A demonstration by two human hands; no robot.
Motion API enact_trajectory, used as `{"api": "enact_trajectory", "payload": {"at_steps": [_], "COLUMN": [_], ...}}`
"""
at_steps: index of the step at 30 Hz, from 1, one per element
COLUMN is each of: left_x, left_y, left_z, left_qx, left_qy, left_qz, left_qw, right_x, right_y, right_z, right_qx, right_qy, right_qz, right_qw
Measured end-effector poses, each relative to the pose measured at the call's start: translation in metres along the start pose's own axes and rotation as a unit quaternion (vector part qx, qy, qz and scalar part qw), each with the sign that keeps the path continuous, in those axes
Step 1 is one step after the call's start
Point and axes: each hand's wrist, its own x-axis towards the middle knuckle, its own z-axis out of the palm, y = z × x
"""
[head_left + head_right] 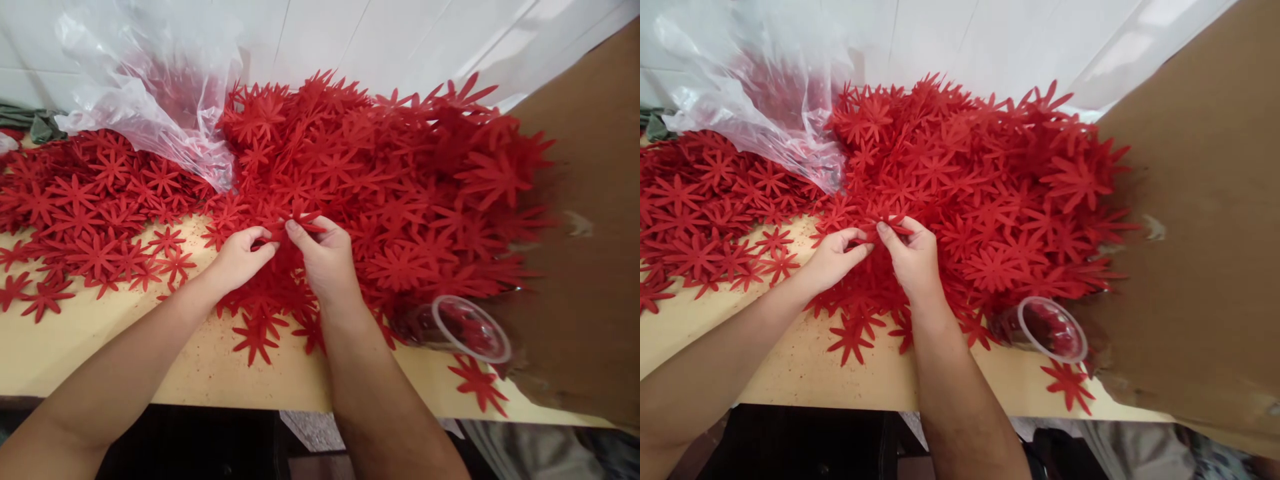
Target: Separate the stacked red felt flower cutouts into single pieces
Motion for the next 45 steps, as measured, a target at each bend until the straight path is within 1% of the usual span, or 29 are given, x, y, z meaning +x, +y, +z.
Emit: {"api": "enact_trajectory", "payload": {"at_steps": [5,10,12,15,18,21,24,26,29,31,33,36,38,40,43,45], "left_x": [0.001,0.001,0.002,0.005,0.008,0.007,0.005,0.004,0.002,0.000,-0.001,0.000,0.003,0.005,0.008,0.009], "left_y": [0.001,0.002,0.003,0.004,0.004,0.004,0.005,0.006,0.009,0.011,0.011,0.008,0.005,0.004,0.003,0.004], "left_z": [-0.001,0.005,0.005,0.000,-0.006,-0.008,-0.006,-0.005,-0.005,-0.004,-0.003,-0.003,-0.005,-0.008,-0.013,-0.014], "left_qx": [0.017,-0.083,-0.102,-0.125,-0.164,-0.179,-0.187,-0.191,-0.175,-0.156,-0.135,-0.125,-0.149,-0.178,-0.210,-0.217], "left_qy": [0.037,0.041,0.065,0.116,0.137,0.134,0.134,0.126,0.093,0.071,0.063,0.086,0.117,0.150,0.176,0.175], "left_qz": [-0.010,-0.051,-0.060,-0.078,-0.086,-0.079,-0.067,-0.053,-0.024,-0.012,-0.012,-0.021,-0.024,-0.031,-0.055,-0.062], "left_qw": [0.999,0.994,0.991,0.982,0.973,0.971,0.971,0.972,0.980,0.985,0.989,0.988,0.982,0.972,0.960,0.958], "right_x": [0.005,0.007,0.007,0.008,0.008,0.007,0.004,0.001,-0.004,-0.005,-0.006,-0.005,-0.006,-0.006,-0.004,-0.003], "right_y": [0.006,0.007,0.005,0.004,0.005,0.007,0.003,-0.002,-0.008,-0.009,-0.007,0.000,0.003,0.004,0.004,0.004], "right_z": [-0.002,-0.004,-0.007,-0.010,-0.009,-0.005,-0.001,0.001,0.003,0.005,0.006,0.008,0.008,0.007,0.004,0.002], "right_qx": [0.008,0.000,-0.017,-0.032,-0.025,-0.008,-0.007,-0.030,-0.071,-0.083,-0.084,-0.054,-0.029,-0.023,-0.040,-0.047], "right_qy": [0.044,0.092,0.109,0.125,0.099,0.054,0.036,0.022,-0.013,-0.034,-0.045,-0.085,-0.126,-0.150,-0.139,-0.118], "right_qz": [-0.004,-0.003,0.002,0.016,0.018,0.007,0.012,0.025,0.040,0.042,0.038,0.032,0.040,0.047,0.036,0.030], "right_qw": [0.999,0.996,0.994,0.992,0.995,0.998,0.999,0.999,0.997,0.995,0.995,0.994,0.991,0.987,0.989,0.992]}}
